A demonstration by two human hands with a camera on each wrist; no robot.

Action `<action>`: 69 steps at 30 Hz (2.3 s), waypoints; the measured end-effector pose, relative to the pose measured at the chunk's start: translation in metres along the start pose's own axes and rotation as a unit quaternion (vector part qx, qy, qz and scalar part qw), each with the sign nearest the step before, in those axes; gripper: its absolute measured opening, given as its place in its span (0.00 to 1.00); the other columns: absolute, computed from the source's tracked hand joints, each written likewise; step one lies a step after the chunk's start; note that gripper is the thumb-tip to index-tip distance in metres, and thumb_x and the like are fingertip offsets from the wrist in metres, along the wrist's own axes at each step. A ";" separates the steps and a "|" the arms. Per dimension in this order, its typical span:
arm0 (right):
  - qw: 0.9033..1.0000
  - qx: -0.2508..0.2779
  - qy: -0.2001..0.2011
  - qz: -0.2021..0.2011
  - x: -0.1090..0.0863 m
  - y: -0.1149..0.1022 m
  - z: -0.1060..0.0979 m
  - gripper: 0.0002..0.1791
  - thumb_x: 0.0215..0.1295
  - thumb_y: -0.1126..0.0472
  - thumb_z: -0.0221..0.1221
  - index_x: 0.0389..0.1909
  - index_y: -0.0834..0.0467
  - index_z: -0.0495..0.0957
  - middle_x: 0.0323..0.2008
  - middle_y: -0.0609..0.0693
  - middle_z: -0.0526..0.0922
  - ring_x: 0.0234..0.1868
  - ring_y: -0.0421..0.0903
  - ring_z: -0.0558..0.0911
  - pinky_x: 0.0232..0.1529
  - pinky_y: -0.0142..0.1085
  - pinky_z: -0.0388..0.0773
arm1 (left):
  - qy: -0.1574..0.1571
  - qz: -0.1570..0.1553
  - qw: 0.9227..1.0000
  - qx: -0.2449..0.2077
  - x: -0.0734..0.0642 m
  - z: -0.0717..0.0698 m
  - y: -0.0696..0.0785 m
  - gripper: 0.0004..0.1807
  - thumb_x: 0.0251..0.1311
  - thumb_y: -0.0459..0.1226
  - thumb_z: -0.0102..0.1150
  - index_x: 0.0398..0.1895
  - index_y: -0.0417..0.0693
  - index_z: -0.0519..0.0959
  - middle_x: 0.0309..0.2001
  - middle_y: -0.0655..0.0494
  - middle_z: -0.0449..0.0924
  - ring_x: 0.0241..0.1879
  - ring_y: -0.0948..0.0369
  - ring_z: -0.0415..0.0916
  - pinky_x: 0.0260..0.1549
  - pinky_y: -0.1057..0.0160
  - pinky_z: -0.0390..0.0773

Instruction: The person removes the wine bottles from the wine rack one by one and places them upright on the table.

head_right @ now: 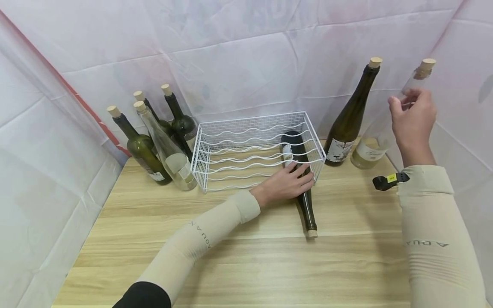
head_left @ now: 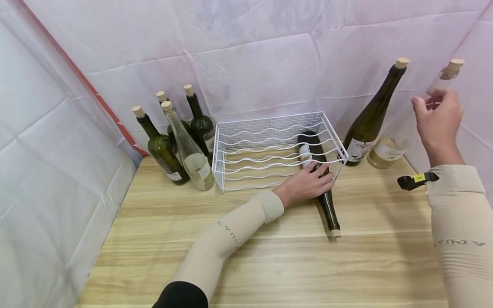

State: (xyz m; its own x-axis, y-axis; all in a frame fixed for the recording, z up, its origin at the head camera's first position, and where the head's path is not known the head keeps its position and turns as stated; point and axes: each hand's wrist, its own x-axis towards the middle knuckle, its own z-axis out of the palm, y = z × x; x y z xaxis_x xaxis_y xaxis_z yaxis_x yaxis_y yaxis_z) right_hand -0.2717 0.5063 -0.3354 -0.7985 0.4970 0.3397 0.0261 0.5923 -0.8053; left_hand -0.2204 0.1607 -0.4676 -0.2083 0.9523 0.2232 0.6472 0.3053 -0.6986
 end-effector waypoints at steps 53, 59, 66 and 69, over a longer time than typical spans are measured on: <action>0.947 0.115 0.182 -0.240 -0.084 0.007 0.027 0.17 0.64 0.54 0.62 0.54 0.51 0.79 0.45 0.25 0.70 0.49 0.21 0.69 0.57 0.25 0.63 | 0.011 -0.029 0.998 0.056 -0.022 -0.026 0.016 0.25 0.77 0.32 0.24 0.59 0.43 0.75 0.58 0.48 0.80 0.63 0.44 0.78 0.65 0.47 0.80; 0.934 0.112 0.145 -0.305 -0.093 0.010 0.044 0.25 0.62 0.55 0.65 0.48 0.75 0.79 0.45 0.21 0.71 0.52 0.21 0.70 0.59 0.25 0.63 | 0.031 -0.045 0.997 0.045 -0.028 -0.025 0.017 0.24 0.77 0.33 0.24 0.55 0.45 0.77 0.55 0.49 0.81 0.62 0.47 0.80 0.66 0.48 0.79; 0.914 0.096 0.092 -0.383 -0.104 0.000 0.054 0.31 0.64 0.49 0.66 0.45 0.77 0.79 0.40 0.75 0.81 0.46 0.61 0.78 0.62 0.21 0.64 | 0.049 -0.044 0.997 0.043 -0.030 -0.027 0.015 0.25 0.76 0.32 0.23 0.54 0.43 0.77 0.53 0.48 0.81 0.59 0.47 0.81 0.64 0.48 0.80; 0.907 0.091 0.067 -0.406 -0.108 -0.006 0.055 0.36 0.67 0.42 0.64 0.45 0.77 0.79 0.39 0.76 0.81 0.45 0.63 0.77 0.63 0.18 0.64 | 0.050 -0.041 0.997 0.041 -0.030 -0.029 0.014 0.26 0.75 0.31 0.21 0.53 0.43 0.77 0.53 0.47 0.81 0.58 0.47 0.81 0.63 0.47 0.80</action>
State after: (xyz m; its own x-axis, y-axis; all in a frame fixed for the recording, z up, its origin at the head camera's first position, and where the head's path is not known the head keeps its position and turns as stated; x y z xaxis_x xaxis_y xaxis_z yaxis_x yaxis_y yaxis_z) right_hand -0.2183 0.4145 -0.3943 -0.4296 0.0240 0.9027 -0.6476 0.6885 -0.3265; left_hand -0.1835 0.1365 -0.4645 -0.1817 0.9205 0.3459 0.5678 0.3854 -0.7274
